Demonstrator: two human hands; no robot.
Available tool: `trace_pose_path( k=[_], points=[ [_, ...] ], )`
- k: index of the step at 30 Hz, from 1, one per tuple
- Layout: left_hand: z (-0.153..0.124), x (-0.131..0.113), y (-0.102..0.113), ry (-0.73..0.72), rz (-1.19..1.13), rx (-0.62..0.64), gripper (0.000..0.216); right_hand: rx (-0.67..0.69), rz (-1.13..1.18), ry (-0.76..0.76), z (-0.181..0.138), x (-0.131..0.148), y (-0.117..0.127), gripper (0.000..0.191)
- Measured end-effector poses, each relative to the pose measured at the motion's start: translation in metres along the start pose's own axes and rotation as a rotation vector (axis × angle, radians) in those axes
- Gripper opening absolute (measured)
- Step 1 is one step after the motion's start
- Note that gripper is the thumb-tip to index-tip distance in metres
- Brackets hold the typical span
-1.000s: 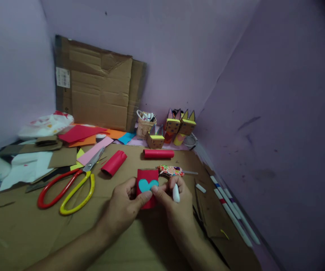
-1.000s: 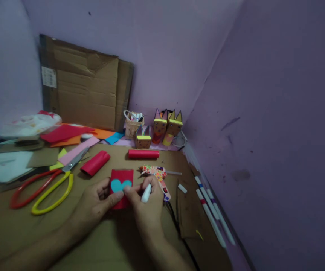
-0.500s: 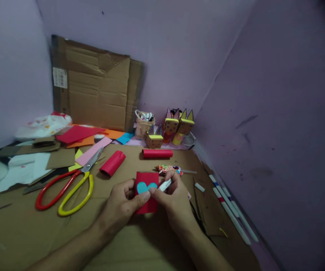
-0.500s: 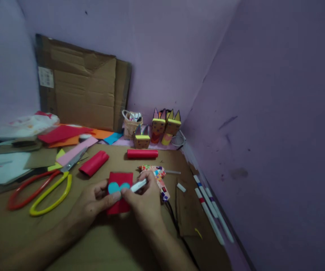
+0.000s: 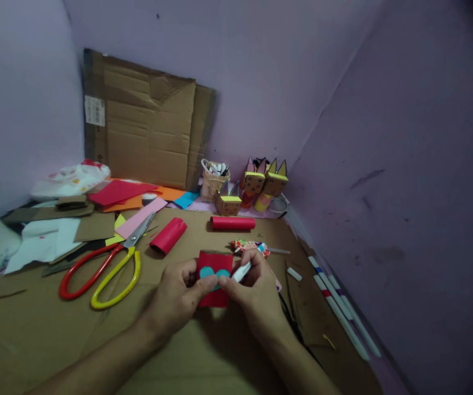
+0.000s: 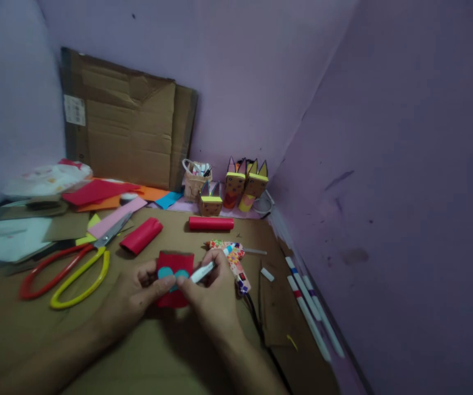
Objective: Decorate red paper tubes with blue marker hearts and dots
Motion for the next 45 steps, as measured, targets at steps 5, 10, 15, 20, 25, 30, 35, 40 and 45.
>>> trace_pose_path(
  k=[5,10,15,20,25,30,35,40,45],
  points=[
    [-0.006,-0.035,0.0,-0.303,0.139,0.063,0.017,0.048,-0.045,0.314,-0.009,0.029,-0.002,0.036],
    [-0.008,-0.048,0.002,-0.443,0.193,0.091,0.02,0.084,-0.085,0.442,-0.013,0.035,-0.002,0.031],
    [-0.011,-0.05,0.0,-0.532,0.213,0.112,0.021,0.11,-0.086,0.444,-0.012,0.032,-0.002,0.029],
    [-0.004,-0.024,-0.002,-0.267,0.167,0.103,0.022,0.016,-0.01,0.225,-0.003,0.02,0.004,0.039],
    [-0.002,0.001,-0.009,0.002,-0.063,0.132,0.035,0.0,0.028,-0.027,0.004,-0.003,0.004,0.044],
    [0.0,0.012,-0.011,0.13,-0.186,0.115,0.041,0.002,0.057,-0.108,0.003,-0.014,0.004,0.042],
    [-0.002,0.021,-0.017,0.204,-0.317,0.141,0.041,-0.013,0.055,-0.121,0.003,-0.016,0.007,0.044],
    [-0.002,0.026,-0.013,0.202,-0.246,0.101,0.048,0.009,0.024,-0.108,0.003,-0.014,0.004,0.041],
    [0.001,0.026,-0.01,0.207,-0.248,0.064,0.046,-0.02,-0.04,0.024,0.003,0.007,0.008,0.041]
  ],
)
Point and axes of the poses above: each hand's wrist, its own z-axis towards the middle knuckle, its own y-axis out of the back of the hand, x = y × z, the point moved 9 cm from there along z, towards the middle knuckle, and after that the axes turned 1 degree about z, right-handed, at the moved point
